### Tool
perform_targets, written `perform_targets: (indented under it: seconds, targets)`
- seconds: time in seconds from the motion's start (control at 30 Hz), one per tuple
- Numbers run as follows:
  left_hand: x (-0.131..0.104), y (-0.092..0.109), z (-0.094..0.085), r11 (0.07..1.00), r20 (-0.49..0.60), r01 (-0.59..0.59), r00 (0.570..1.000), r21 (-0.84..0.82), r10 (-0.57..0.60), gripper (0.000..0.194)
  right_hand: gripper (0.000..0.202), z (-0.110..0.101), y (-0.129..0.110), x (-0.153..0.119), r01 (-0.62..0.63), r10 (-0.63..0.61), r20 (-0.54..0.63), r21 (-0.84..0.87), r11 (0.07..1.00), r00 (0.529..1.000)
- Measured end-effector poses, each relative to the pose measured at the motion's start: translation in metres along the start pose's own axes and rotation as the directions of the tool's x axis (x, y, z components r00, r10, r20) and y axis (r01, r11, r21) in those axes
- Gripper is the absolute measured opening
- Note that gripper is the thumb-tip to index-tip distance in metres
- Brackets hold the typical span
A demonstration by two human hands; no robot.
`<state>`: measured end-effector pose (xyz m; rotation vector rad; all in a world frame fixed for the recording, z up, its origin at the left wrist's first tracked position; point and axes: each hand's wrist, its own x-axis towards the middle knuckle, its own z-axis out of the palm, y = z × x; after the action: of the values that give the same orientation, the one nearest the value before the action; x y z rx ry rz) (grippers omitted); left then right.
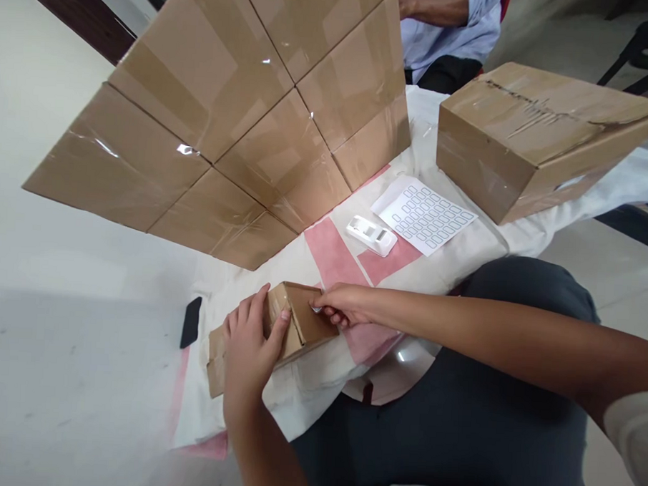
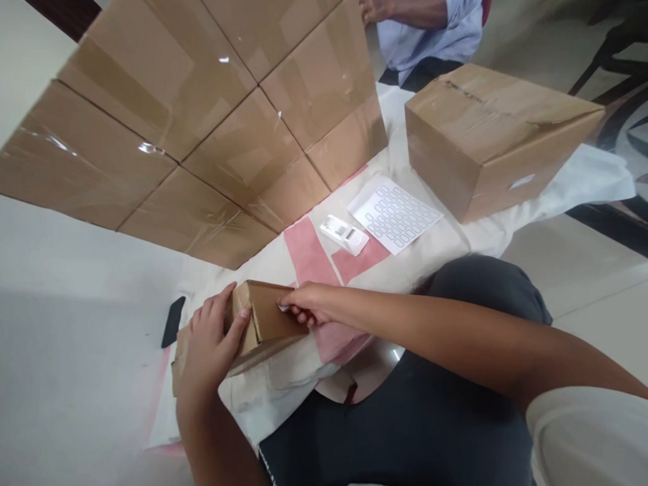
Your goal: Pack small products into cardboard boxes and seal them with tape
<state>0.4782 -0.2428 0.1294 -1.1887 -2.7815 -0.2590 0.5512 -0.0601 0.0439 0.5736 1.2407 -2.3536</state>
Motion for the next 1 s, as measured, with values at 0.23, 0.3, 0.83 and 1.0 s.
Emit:
perform_targets:
  seconds: [0.23,0.3,0.83,1.0]
  targets:
    - [0.006,-0.004,0.001,0.999,0.010,-0.017,1.000,-0.048,0.017,0.060,0.044,-0.004,0.001,0.002,-0.091,0.093,0.037,-0.051,0.995,0.995]
    - [0.007,-0.004,0.001,0.999,0.008,-0.017,1.000,-0.051,0.018,0.059,0.049,-0.006,-0.001,0.001,-0.121,0.125,0.034,-0.102,0.987,0.992]
    - [0.009,-0.006,0.000,0.999,0.006,-0.022,1.000,-0.049,0.022,0.059,0.057,-0.025,0.024,-0.059,0.204,-0.216,-0.069,-0.144,0.968,0.974]
    - [0.008,-0.008,0.003,0.999,-0.008,-0.032,0.999,-0.042,0.031,0.058,0.085,-0.025,0.026,-0.058,0.345,-0.345,0.062,-0.335,0.877,0.937]
